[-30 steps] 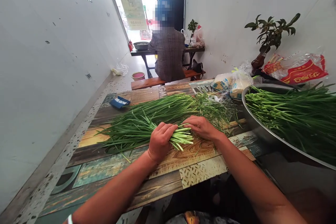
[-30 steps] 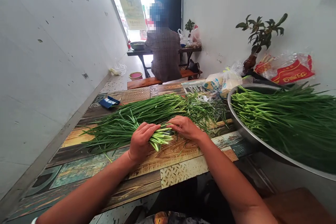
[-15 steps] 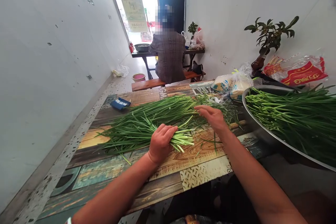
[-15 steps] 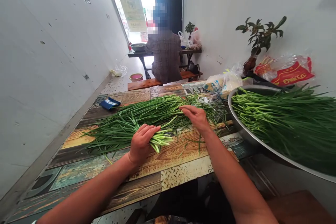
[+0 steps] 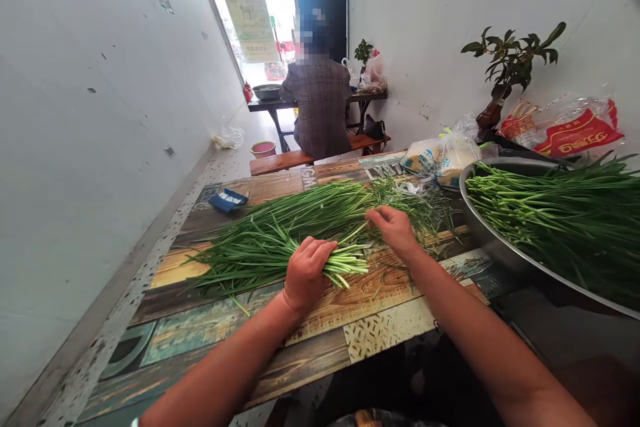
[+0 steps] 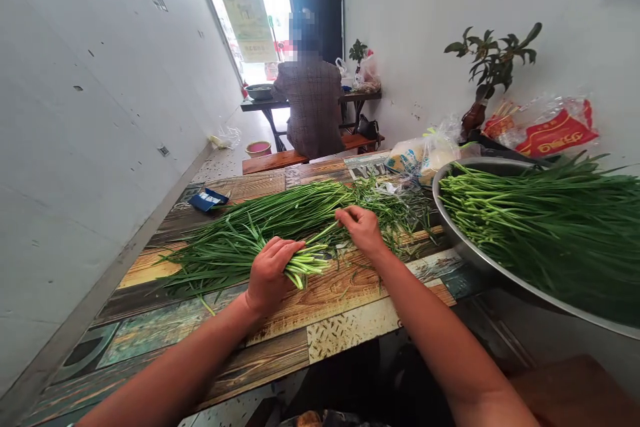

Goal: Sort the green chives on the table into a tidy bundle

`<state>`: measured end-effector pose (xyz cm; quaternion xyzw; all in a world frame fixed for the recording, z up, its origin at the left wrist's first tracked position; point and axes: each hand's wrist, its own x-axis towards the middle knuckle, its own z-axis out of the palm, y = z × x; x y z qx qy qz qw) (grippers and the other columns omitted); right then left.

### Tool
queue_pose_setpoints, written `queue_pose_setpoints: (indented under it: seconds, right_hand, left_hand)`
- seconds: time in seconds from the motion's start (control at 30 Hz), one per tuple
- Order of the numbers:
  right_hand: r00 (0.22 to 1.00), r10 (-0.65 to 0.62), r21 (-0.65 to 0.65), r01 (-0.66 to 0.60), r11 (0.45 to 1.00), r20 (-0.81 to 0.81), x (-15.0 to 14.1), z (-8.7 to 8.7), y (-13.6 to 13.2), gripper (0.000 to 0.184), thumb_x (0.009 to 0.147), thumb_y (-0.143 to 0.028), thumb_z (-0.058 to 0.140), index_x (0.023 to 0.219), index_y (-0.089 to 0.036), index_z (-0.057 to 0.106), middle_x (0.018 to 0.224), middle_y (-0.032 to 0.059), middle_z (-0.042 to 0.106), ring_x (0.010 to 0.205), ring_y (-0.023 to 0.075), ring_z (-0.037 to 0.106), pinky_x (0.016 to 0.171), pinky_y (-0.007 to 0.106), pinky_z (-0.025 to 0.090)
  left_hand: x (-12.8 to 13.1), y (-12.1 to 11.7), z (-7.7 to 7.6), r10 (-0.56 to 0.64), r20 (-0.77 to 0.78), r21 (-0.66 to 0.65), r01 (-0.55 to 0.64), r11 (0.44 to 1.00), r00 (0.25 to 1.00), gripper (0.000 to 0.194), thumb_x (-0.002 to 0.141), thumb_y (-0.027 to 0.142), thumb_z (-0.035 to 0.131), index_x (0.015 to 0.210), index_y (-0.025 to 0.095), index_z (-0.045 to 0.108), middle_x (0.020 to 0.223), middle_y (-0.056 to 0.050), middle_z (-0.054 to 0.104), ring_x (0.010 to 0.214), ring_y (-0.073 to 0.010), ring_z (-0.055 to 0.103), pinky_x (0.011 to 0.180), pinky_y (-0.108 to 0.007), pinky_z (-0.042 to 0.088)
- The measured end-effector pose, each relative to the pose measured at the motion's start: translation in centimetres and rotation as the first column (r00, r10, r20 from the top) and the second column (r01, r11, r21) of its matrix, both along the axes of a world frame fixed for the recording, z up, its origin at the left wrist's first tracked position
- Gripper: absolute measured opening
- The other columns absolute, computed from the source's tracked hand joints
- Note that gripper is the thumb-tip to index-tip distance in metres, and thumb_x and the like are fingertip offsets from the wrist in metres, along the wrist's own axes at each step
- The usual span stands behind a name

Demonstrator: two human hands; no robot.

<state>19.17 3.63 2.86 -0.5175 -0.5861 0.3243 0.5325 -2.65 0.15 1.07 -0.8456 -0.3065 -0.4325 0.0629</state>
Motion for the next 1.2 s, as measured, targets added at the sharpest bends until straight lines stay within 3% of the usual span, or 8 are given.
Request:
queue_pose_setpoints:
  seconds: [0.13, 0.2, 0.33, 0.47, 0.6, 0.77, 1.0, 1.2]
  right_hand:
    - [0.938, -0.342, 0.002, 0.343, 0.939, -0.057, 2.8, -0.5, 1.4, 0.038, 0.071, -0.049, 0.064, 0.054, -0.017, 0.054, 0.048, -0.0048, 0.046, 0.047, 0.008, 0.037, 0.049, 0.023, 0.032]
    - [0.922, -0.385, 0.087, 0.381, 0.921, 0.035, 3.7, -0.8, 1.8, 0.032, 0.069, -0.045, 0.067, 0.061, -0.016, 0.058, 0.057, -0.0028, 0.051, 0.052, 0.0095, 0.043, 0.052, 0.024, 0.036]
    - [0.93, -0.188, 0.306, 0.087, 0.948, 0.317, 3.4, -0.7, 1.4, 0.018, 0.077, -0.034, 0.062, 0.083, -0.019, 0.067, 0.092, 0.0055, 0.065, 0.084, 0.0172, 0.058, 0.077, 0.032, 0.046]
    - [0.889, -0.15, 0.365, -0.021, 0.931, 0.434, 1.5, 0.7, -0.3, 0.027, 0.084, -0.037, 0.057, 0.066, -0.019, 0.065, 0.083, 0.0069, 0.066, 0.085, 0.0189, 0.059, 0.086, 0.036, 0.045]
    - [0.773, -0.039, 0.381, -0.268, 0.885, 0.634, 0.5, 1.7, -1.5, 0.028, 0.085, -0.035, 0.056, 0.107, -0.02, 0.065, 0.121, 0.0108, 0.057, 0.115, 0.0226, 0.049, 0.098, 0.04, 0.039]
    - [0.541, 0.117, 0.212, -0.507, 0.835, 0.833, 0.7, 0.8, -0.9, 0.022, 0.088, -0.035, 0.055, 0.089, -0.02, 0.071, 0.085, 0.0069, 0.069, 0.092, 0.0194, 0.058, 0.088, 0.037, 0.04]
    - [0.818, 0.378, 0.013, -0.425, 0.905, 0.435, 0.9, 0.8, -1.0, 0.032, 0.083, -0.044, 0.057, 0.079, -0.018, 0.074, 0.071, 0.0033, 0.071, 0.063, 0.013, 0.06, 0.058, 0.023, 0.044]
    - [0.906, 0.414, -0.134, -0.423, 0.896, -0.09, -0.8, 1.4, -1.7, 0.032, 0.076, -0.046, 0.063, 0.082, -0.017, 0.074, 0.072, 0.0031, 0.071, 0.057, 0.0106, 0.058, 0.057, 0.024, 0.049]
  left_hand:
    - [0.0, 0.0, 0.0, 0.01, 0.01, -0.002, -0.01, 1.0, 1.0, 0.021, 0.087, 0.027, 0.052, 0.101, 0.014, 0.059, 0.084, -0.008, 0.067, 0.073, -0.0183, 0.055, 0.065, -0.031, 0.046]
    - [0.0, 0.0, -0.1, 0.011, 0.001, -0.006, -0.011, 1.0, 1.0, 0.021, 0.086, 0.025, 0.052, 0.102, 0.013, 0.059, 0.085, -0.009, 0.067, 0.074, -0.0186, 0.055, 0.066, -0.031, 0.046]
    - [0.0, -0.1, 0.0, 0.018, -0.04, 0.009, -0.018, 1.0, 0.999, 0.022, 0.086, 0.021, 0.051, 0.104, 0.014, 0.06, 0.087, -0.009, 0.067, 0.074, -0.0187, 0.054, 0.066, -0.031, 0.046]
    - [0.0, -0.2, 0.4, 0.037, -0.083, 0.036, -0.035, 0.999, 0.996, 0.024, 0.086, 0.02, 0.047, 0.106, 0.016, 0.06, 0.09, -0.009, 0.067, 0.074, -0.019, 0.053, 0.066, -0.032, 0.046]
    - [-0.1, -0.3, 0.7, 0.056, -0.13, 0.058, -0.049, 0.997, 0.99, 0.023, 0.087, 0.019, 0.045, 0.103, 0.015, 0.061, 0.09, -0.009, 0.067, 0.073, -0.0189, 0.052, 0.067, -0.032, 0.046]
    - [-0.3, -0.1, 0.8, 0.082, -0.137, 0.062, -0.074, 0.995, 0.987, 0.024, 0.089, 0.021, 0.043, 0.103, 0.014, 0.063, 0.089, -0.01, 0.066, 0.074, -0.0191, 0.052, 0.067, -0.033, 0.045]
    - [-0.2, 0.0, 0.6, 0.059, -0.108, 0.056, -0.054, 0.997, 0.992, 0.022, 0.089, 0.021, 0.045, 0.102, 0.016, 0.062, 0.086, -0.008, 0.066, 0.073, -0.0179, 0.052, 0.067, -0.031, 0.044]
    - [0.3, 0.0, 0.4, 0.023, -0.039, 0.025, -0.022, 0.999, 0.999, 0.017, 0.086, 0.02, 0.049, 0.099, 0.016, 0.06, 0.081, -0.007, 0.065, 0.072, -0.0182, 0.053, 0.067, -0.031, 0.044]
